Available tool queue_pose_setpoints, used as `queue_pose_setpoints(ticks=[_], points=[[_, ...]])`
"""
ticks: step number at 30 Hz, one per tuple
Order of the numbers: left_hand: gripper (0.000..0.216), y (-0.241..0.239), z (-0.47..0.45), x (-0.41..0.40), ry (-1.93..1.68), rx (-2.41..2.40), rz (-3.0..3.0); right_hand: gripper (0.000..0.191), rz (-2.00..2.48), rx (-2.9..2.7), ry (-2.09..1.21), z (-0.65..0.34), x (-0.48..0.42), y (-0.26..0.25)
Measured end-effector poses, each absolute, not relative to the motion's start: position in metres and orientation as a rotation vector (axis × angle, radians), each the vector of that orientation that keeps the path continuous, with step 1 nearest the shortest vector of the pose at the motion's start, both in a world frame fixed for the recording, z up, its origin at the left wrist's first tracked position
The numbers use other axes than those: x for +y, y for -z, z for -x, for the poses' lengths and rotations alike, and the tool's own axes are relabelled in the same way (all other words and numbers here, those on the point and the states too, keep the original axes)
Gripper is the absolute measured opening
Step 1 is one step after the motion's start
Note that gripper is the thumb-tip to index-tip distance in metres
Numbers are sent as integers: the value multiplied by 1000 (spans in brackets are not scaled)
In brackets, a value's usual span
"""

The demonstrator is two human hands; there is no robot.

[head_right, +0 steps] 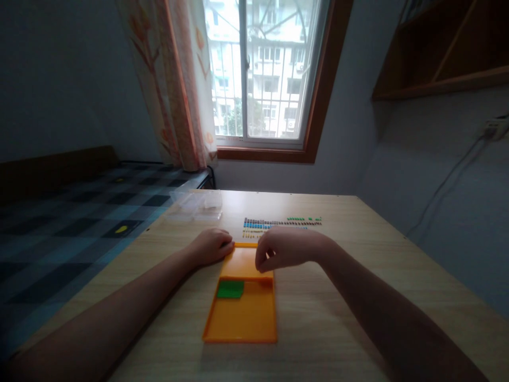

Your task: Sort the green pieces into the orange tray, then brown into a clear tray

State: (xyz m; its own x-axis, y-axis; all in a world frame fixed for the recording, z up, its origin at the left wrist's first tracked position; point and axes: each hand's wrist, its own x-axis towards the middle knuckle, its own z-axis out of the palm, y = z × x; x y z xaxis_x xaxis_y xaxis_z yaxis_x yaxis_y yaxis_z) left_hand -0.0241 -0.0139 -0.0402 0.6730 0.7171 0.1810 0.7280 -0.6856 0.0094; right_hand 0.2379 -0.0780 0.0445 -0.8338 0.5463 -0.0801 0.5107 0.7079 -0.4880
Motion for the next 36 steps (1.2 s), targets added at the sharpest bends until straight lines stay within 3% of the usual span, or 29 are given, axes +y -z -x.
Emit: queue_pose_setpoints(ticks=[8, 17, 22, 36], points=[[32, 44, 26, -12, 284, -1187, 2802, 18, 946, -2956, -454, -216, -134, -54], [32, 45, 23, -11, 283, -1199, 2792, 11, 1066, -2674, -469, -216, -155, 21], [31, 42, 23, -14, 249, -1203, 2785, 8, 1109, -2550, -374, -218, -154, 30], [30, 43, 23, -12, 216, -1183, 2786, 28, 934, -2622, -374, -228, -155, 27]])
